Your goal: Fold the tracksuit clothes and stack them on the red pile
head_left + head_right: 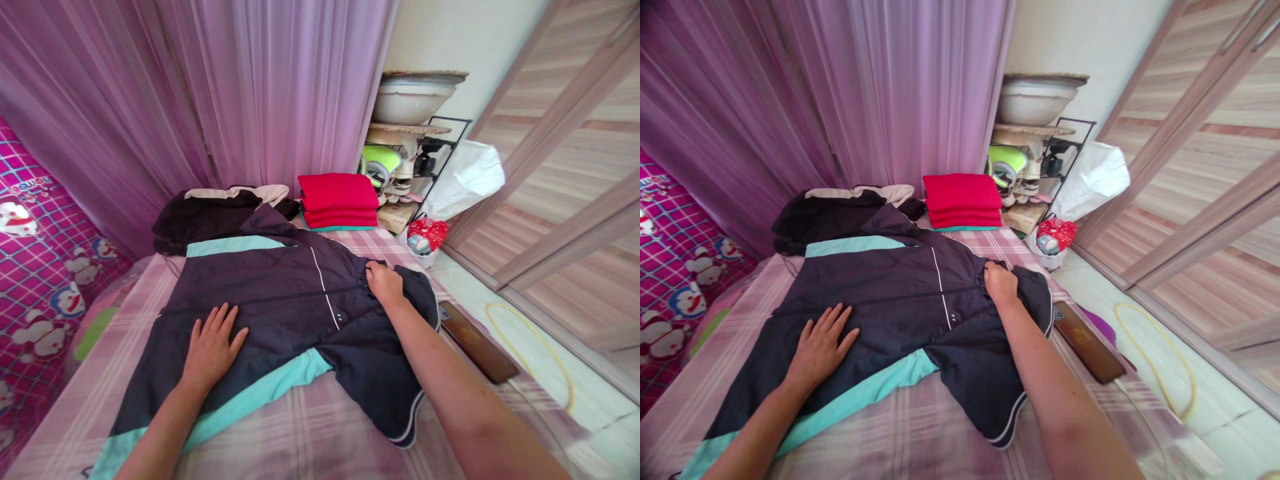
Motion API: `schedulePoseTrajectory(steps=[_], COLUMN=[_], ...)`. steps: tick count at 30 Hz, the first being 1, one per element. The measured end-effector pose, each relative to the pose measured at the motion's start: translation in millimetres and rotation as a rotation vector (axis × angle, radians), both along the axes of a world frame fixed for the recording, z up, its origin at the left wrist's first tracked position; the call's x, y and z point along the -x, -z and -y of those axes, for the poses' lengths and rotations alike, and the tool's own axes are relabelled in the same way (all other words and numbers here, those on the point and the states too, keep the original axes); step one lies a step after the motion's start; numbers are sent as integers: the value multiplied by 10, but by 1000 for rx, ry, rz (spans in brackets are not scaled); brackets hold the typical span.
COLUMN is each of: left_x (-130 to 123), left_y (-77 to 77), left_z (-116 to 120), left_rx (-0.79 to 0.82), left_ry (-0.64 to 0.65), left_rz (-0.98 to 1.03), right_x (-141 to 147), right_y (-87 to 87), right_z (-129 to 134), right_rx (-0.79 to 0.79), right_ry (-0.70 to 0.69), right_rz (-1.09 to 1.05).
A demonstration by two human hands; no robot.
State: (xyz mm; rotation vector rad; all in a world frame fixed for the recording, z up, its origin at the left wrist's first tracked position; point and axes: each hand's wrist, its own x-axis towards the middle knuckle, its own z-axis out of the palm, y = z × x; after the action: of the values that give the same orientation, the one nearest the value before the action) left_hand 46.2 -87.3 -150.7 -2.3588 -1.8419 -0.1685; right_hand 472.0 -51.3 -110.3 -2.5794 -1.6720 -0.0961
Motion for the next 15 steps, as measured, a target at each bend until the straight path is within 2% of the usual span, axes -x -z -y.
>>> schedulePoseTrajectory(steps=[2, 8, 11, 15], left_x=[30, 155, 324, 641], left_y=[10, 63, 19, -190], left_z=[18, 51, -49, -251], left_rx=[-21, -73, -95, -36], left_ry=[4, -1, -102, -309], left_rz=[7, 65, 143, 234], right_x=[-95, -275, -264, -232], right_y=[15, 61, 83, 90], right_z=[-10, -44, -32, 22], right_rx=[-9, 45, 36, 4], right_ry=[-35, 42, 27, 32], right_rz=[43, 39, 29, 31])
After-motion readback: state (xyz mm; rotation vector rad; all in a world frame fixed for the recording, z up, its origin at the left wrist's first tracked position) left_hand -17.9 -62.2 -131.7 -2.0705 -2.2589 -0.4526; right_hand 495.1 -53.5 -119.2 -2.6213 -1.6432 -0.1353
